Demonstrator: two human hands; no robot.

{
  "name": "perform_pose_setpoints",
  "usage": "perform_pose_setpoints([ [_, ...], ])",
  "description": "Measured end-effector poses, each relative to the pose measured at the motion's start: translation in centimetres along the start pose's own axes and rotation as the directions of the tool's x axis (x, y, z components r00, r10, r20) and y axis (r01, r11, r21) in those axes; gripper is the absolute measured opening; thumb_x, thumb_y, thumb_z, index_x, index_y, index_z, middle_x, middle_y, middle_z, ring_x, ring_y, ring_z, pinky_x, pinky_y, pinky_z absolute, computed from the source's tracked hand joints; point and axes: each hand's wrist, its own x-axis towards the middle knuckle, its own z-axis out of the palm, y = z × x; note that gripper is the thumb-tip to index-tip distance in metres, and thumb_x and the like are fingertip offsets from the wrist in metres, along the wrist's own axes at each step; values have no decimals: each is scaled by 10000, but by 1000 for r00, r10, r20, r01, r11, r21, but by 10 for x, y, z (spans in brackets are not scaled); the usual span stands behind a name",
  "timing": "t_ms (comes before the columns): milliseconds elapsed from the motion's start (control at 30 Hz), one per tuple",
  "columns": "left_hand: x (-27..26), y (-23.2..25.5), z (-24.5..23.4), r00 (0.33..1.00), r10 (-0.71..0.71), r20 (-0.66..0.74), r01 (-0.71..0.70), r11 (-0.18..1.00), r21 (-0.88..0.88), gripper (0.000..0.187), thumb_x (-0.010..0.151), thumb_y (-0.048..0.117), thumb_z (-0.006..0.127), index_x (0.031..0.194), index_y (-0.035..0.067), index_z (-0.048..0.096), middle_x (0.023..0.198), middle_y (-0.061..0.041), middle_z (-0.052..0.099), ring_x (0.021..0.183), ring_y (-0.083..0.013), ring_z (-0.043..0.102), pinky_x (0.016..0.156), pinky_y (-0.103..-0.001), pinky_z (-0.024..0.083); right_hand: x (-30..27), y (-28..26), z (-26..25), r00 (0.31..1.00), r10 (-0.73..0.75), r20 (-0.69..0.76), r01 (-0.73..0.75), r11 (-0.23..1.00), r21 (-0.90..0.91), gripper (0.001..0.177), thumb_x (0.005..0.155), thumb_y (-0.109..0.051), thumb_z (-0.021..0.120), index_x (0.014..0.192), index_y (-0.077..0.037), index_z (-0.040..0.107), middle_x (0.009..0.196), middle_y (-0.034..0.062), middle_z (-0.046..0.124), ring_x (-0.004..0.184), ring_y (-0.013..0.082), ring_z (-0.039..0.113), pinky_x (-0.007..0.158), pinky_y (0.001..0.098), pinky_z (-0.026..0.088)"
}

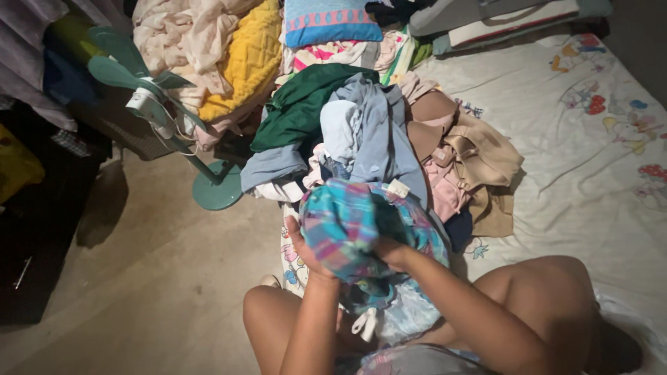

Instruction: The person sits on a bed and folds a plaid shirt, then a pair of light blue jeans. They smooth and align the garments by hand, then place each folded item on the bed beside them.

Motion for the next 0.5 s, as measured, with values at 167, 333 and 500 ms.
perform_pose_setpoints([
  [167, -11, 28, -33, 967, -55, -248, 188, 812, 553, 615, 942, 320, 699, 1443, 18, 510, 1303, -163, 614, 1190, -352, 590, 1025, -540, 470, -4, -40, 0, 963, -264, 57, 250, 951, 181, 511, 962, -192, 614, 1443, -59, 506, 1384, 125, 602, 1203, 238, 609, 1026, 413, 485],
  [333, -21, 118, -41, 804, 47, -593, 459, 585, 669, 527, 897, 271, 715, 1312, -34, 602, 1210, -167, 677, 1111, -335, 658, 944, -524, 549, -69, -142, -42, 952, -302, -36, 259, 743, 617, 385, 1079, -285, 603, 1319, 16, 601, 1228, 162, 664, 1083, 280, 684, 937, 461, 568],
  [500, -22, 145, -61, 674, 511, -534, 172, 594, 786, 431, 929, 389, 606, 1305, 196, 523, 1283, -105, 657, 1150, -279, 649, 925, -380, 505, -97, -197, -120, 760, -498, -417, 635, 433, 640, 361, 1144, -246, 560, 1397, 2, 488, 1388, 145, 591, 1317, 286, 556, 1223, 517, 450],
])
